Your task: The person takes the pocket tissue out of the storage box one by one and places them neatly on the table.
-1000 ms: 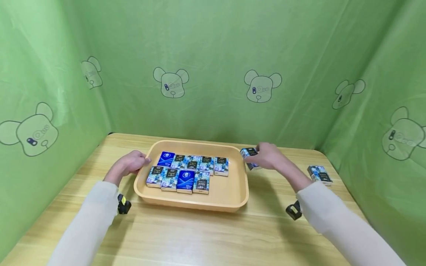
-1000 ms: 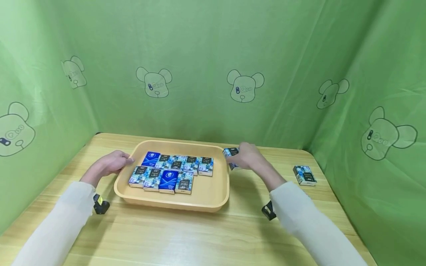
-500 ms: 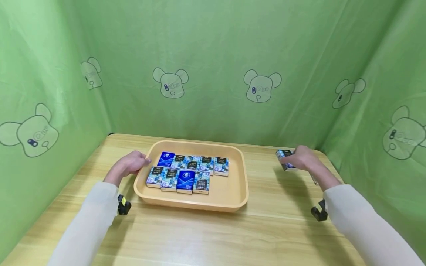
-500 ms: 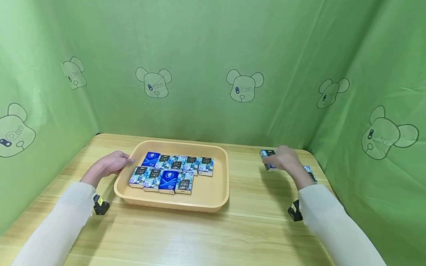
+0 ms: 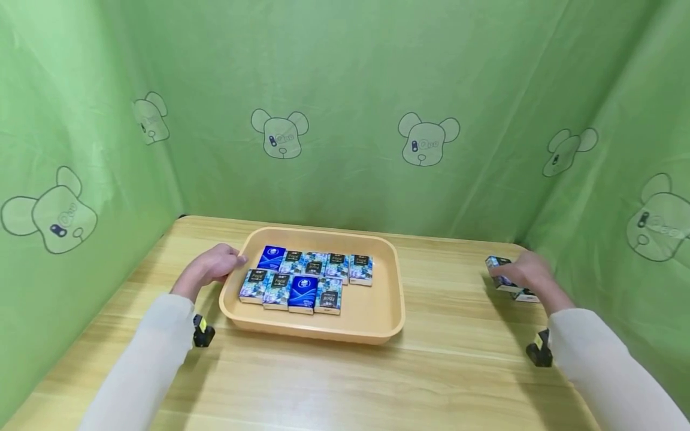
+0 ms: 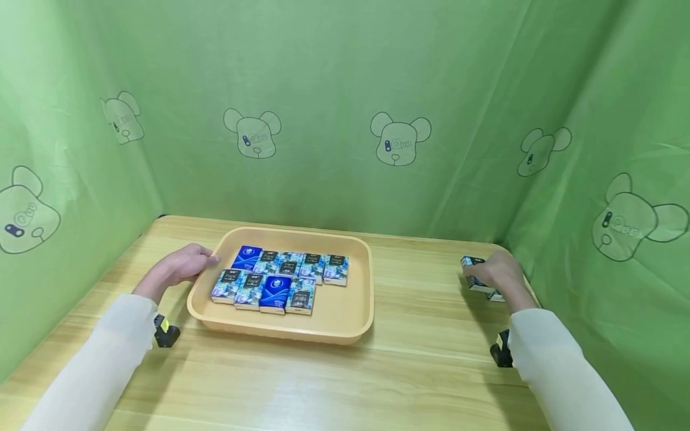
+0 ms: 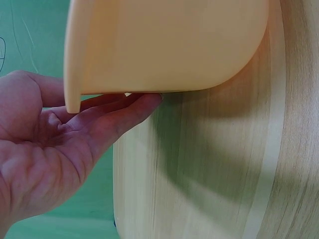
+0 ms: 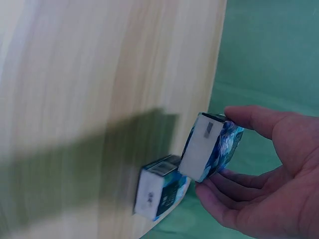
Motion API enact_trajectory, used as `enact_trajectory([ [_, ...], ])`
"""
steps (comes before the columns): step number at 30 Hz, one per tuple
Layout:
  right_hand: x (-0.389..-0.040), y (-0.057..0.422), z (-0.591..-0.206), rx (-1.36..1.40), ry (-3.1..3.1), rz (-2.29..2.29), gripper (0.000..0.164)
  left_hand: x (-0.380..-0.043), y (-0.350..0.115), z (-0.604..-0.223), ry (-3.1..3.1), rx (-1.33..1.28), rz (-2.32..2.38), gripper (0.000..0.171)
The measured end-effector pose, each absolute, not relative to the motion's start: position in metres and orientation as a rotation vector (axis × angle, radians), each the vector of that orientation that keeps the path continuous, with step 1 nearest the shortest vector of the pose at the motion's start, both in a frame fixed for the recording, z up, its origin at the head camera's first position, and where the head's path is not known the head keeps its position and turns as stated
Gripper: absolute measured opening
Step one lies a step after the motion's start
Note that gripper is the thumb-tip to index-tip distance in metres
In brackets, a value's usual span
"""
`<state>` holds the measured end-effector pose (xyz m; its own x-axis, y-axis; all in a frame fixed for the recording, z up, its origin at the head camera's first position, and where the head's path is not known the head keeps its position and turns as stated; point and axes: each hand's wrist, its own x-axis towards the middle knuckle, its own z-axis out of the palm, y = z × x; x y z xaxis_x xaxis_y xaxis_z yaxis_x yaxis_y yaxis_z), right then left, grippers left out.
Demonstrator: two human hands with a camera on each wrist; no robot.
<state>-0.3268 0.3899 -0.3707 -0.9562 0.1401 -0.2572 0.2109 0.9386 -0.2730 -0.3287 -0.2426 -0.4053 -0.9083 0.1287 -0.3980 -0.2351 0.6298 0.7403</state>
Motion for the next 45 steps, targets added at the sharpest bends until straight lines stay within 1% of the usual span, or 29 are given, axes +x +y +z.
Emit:
enact_trajectory([
  [2,-0.326,0.394,-0.374,0.284,2.858,-0.453,0.073,-0.330,-0.242,-0.404,2.439,-0.089,1.188,0.045],
  [6,-0.326,0.401,-0.381,0.328,2.861,-0.493,0.059,-0.331,-0.242,-0.403,2.440,-0.092,1.178,0.045],
  [8,-0.326,0.404,-0.384,0.342,2.859,-0.517,0.055,-0.331,-0.242,-0.403,2.436,-0.092,1.177,0.045],
  [18,-0.331,0.408,-0.392,0.334,2.859,-0.446,0.064,-0.330,-0.241,-0.405,2.443,-0.100,1.168,0.047],
  [25,-0.329,0.406,-0.391,0.339,2.868,-0.420,0.063,-0.330,-0.240,-0.405,2.452,-0.089,1.159,0.046],
  [27,-0.328,0.406,-0.390,0.340,2.864,-0.416,0.067,-0.331,-0.240,-0.405,2.453,-0.091,1.155,0.046],
  [30,-0.327,0.405,-0.390,0.341,2.852,-0.408,0.078,-0.331,-0.240,-0.404,2.445,-0.102,1.161,0.046],
  [33,-0.328,0.404,-0.392,0.354,2.846,-0.410,0.086,-0.331,-0.241,-0.404,2.439,-0.105,1.167,0.046],
  [35,-0.328,0.403,-0.394,0.357,2.847,-0.425,0.084,-0.331,-0.241,-0.404,2.437,-0.105,1.170,0.047],
  [40,-0.330,0.402,-0.397,0.330,2.859,-0.430,0.073,-0.330,-0.242,-0.404,2.434,-0.110,1.177,0.046],
  [45,-0.333,0.400,-0.402,0.336,2.869,-0.426,0.068,-0.327,-0.243,-0.404,2.438,-0.109,1.173,0.045],
])
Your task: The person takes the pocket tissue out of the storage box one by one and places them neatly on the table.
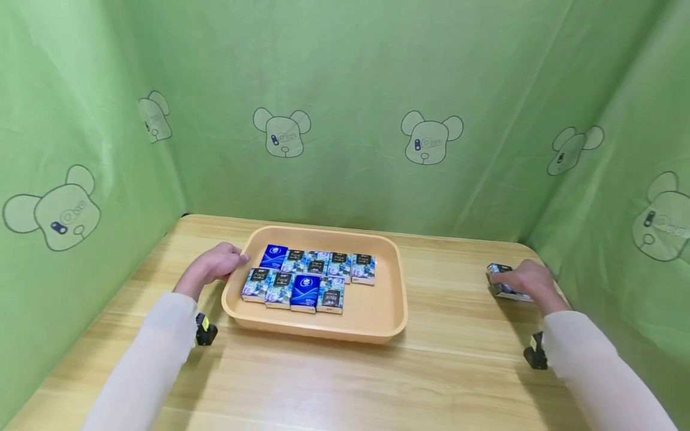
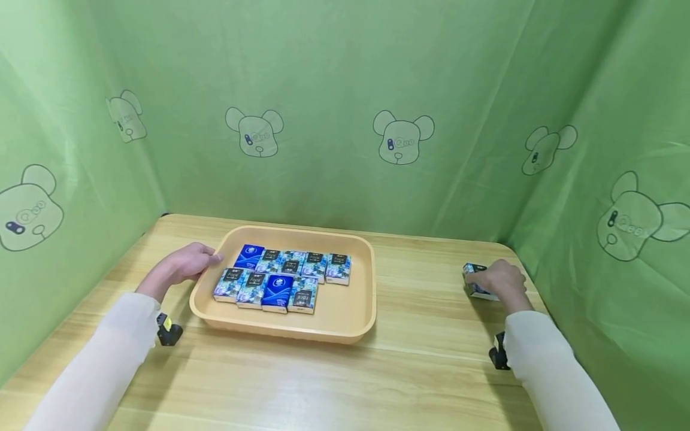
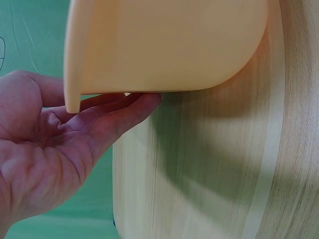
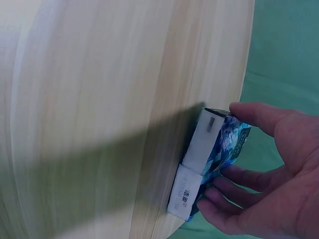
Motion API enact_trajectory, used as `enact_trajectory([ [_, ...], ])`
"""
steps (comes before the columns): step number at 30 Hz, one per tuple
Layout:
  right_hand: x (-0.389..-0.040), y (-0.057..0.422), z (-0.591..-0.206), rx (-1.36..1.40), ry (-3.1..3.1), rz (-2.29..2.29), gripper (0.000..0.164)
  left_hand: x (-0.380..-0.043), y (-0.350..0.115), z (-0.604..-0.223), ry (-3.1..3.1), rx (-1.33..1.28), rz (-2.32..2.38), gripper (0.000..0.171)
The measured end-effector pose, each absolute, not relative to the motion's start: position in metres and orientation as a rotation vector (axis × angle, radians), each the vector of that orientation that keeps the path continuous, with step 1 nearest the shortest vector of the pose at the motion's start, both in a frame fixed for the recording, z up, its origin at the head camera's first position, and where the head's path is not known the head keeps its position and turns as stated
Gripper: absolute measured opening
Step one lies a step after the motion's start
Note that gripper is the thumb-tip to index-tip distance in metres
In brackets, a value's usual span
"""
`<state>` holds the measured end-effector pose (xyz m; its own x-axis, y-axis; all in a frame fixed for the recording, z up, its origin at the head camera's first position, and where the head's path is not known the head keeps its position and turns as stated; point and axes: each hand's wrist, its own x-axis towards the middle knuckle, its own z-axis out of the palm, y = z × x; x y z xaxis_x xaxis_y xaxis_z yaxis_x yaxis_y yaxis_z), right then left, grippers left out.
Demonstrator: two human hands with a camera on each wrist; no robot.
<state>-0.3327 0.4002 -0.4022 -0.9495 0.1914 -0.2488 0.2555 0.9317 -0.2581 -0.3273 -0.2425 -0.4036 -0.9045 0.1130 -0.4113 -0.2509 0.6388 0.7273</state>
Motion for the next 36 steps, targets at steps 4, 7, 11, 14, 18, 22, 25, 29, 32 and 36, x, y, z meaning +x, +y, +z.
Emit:
enact_trajectory([
  [4,-0.334,0.401,-0.407,0.318,2.896,-0.400,0.062,-0.326,-0.243,-0.404,2.441,-0.096,1.173,0.045],
  [7,-0.334,0.401,-0.409,0.323,2.914,-0.391,0.061,-0.327,-0.243,-0.404,2.439,-0.092,1.178,0.044],
  [11,-0.333,0.400,-0.411,0.351,2.931,-0.393,0.064,-0.328,-0.243,-0.405,2.440,-0.099,1.181,0.044],
  [14,-0.330,0.398,-0.412,0.367,2.939,-0.401,0.066,-0.327,-0.243,-0.405,2.443,-0.103,1.176,0.044],
  [18,-0.328,0.397,-0.413,0.356,2.945,-0.394,0.068,-0.327,-0.243,-0.406,2.440,-0.104,1.179,0.044],
  [22,-0.328,0.396,-0.414,0.334,2.958,-0.375,0.070,-0.327,-0.243,-0.405,2.436,-0.099,1.192,0.043],
  [25,-0.328,0.396,-0.415,0.327,2.966,-0.358,0.072,-0.327,-0.243,-0.405,2.436,-0.094,1.195,0.043],
  [29,-0.328,0.395,-0.415,0.339,2.954,-0.350,0.076,-0.327,-0.243,-0.405,2.441,-0.098,1.190,0.042],
  [32,-0.329,0.396,-0.414,0.348,2.942,-0.345,0.078,-0.326,-0.243,-0.404,2.442,-0.100,1.183,0.042],
  [36,-0.329,0.397,-0.414,0.336,2.939,-0.339,0.082,-0.327,-0.243,-0.404,2.444,-0.093,1.179,0.042],
])
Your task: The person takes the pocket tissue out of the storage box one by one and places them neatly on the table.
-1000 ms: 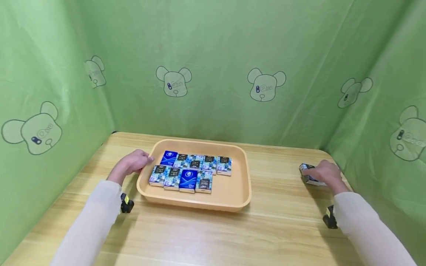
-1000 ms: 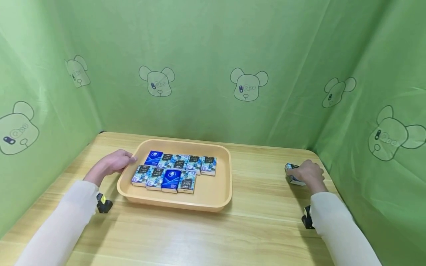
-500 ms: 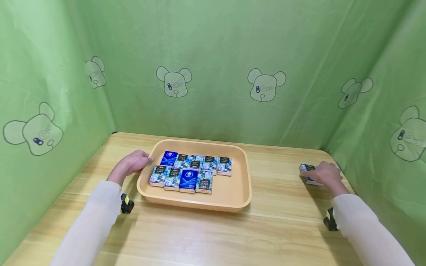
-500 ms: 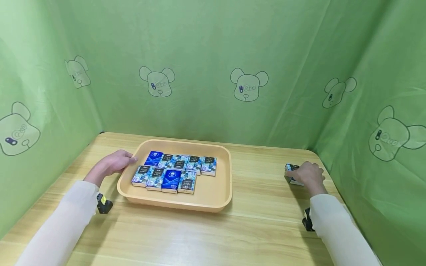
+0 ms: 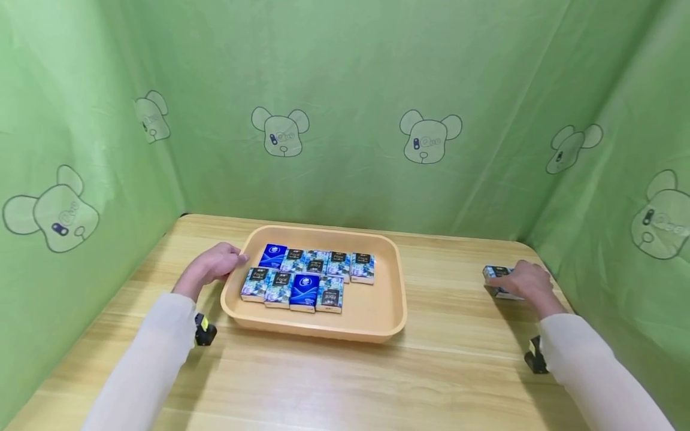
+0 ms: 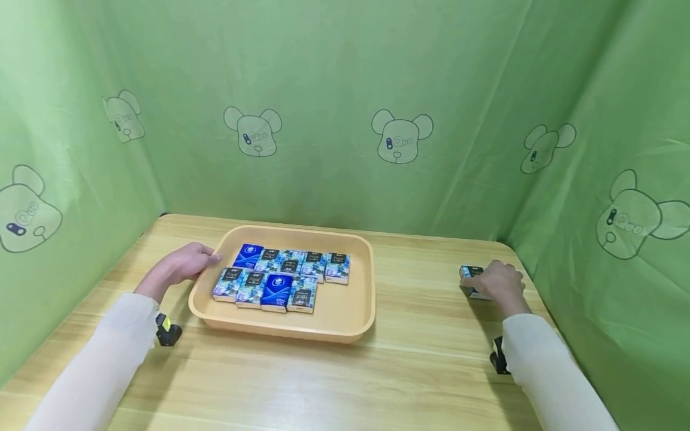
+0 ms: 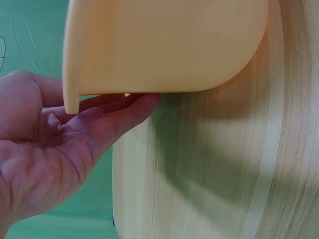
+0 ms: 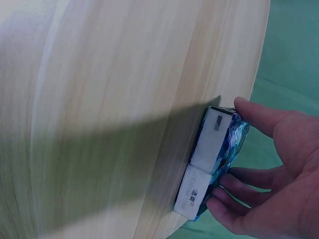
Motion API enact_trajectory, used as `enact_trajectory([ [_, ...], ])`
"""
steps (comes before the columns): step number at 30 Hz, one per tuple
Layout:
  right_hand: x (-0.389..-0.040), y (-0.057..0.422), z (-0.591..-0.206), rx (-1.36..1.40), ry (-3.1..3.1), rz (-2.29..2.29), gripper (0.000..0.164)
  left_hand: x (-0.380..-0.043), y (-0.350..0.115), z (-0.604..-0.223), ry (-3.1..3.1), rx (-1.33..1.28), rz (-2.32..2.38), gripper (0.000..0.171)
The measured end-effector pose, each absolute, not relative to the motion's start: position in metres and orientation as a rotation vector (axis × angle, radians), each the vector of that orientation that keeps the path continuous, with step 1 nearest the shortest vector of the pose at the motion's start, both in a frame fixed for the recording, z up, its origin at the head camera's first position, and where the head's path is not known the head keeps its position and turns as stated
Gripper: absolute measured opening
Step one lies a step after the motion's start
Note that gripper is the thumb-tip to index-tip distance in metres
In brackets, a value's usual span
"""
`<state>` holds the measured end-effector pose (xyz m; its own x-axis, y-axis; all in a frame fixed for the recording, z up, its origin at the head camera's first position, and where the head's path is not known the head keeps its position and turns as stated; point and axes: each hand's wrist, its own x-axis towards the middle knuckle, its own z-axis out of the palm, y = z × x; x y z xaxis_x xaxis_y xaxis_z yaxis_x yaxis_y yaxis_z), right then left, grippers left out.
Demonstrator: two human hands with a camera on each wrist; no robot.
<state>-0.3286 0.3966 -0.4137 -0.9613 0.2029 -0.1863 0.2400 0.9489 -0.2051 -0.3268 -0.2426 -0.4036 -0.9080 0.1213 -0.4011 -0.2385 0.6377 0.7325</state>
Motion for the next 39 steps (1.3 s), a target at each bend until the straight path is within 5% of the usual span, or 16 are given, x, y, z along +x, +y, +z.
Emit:
enact_trajectory([
  [17,-0.329,0.397,-0.408,0.258,2.905,-0.322,0.083,-0.329,-0.241,-0.402,2.459,-0.081,1.157,0.043],
  [26,-0.339,0.378,-0.409,0.122,3.055,-0.350,0.051,-0.328,-0.243,-0.402,2.461,-0.089,1.145,0.044],
  [33,-0.347,0.345,-0.403,0.052,3.100,-0.397,0.061,-0.329,-0.243,-0.402,2.455,-0.093,1.158,0.044],
  [39,-0.351,0.316,-0.395,-0.001,3.130,-0.460,0.051,-0.327,-0.244,-0.403,2.448,-0.096,1.169,0.045],
])
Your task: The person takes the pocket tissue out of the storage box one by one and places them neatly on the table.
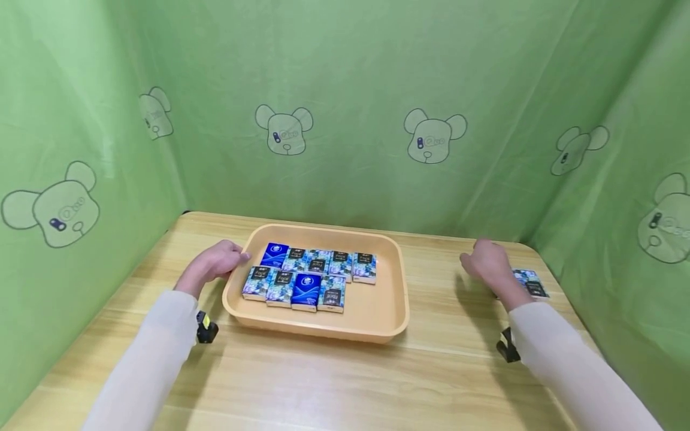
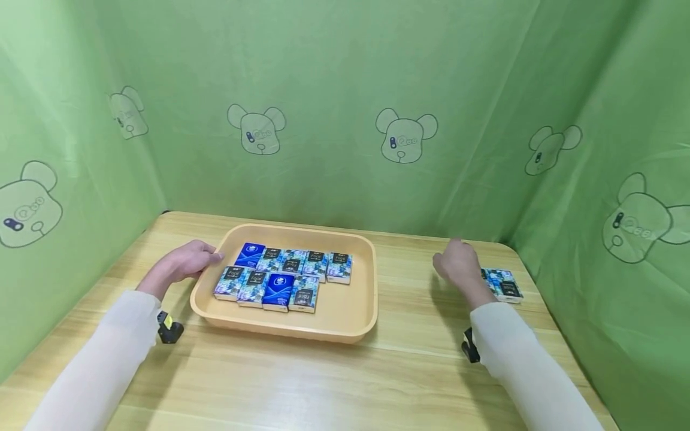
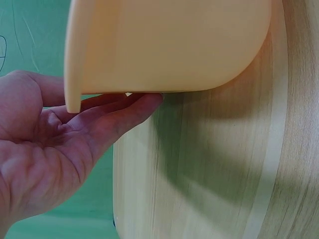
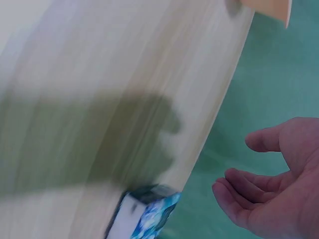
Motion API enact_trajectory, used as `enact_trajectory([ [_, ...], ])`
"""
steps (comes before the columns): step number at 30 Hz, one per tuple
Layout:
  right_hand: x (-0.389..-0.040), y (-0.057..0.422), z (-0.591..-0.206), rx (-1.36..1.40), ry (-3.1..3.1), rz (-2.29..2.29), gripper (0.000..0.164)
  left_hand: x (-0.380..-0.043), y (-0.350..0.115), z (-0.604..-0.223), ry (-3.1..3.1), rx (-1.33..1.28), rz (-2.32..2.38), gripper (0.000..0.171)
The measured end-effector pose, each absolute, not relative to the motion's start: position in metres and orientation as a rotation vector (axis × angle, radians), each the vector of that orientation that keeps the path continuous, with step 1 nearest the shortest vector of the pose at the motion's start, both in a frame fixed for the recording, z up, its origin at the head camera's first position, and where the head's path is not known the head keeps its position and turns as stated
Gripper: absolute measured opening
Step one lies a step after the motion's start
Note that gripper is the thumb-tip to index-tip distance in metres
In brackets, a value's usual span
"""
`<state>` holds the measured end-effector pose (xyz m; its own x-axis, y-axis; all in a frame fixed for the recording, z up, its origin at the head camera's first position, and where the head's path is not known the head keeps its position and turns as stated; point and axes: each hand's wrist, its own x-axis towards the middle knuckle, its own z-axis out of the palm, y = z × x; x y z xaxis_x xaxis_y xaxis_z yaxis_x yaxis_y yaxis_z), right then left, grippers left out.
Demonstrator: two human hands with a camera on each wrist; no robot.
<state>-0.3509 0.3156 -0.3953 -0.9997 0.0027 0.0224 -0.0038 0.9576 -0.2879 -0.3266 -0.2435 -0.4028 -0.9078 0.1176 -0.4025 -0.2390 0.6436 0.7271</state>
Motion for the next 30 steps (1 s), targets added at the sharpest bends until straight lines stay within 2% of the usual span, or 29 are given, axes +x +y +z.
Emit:
enact_trajectory([
  [15,-0.348,0.242,-0.382,0.079,-3.048,0.615,0.053,-0.331,-0.246,-0.403,2.452,-0.077,1.163,0.045],
  [30,-0.351,0.173,-0.365,0.163,-3.068,0.689,0.048,-0.330,-0.245,-0.405,2.430,-0.055,1.204,0.044],
])
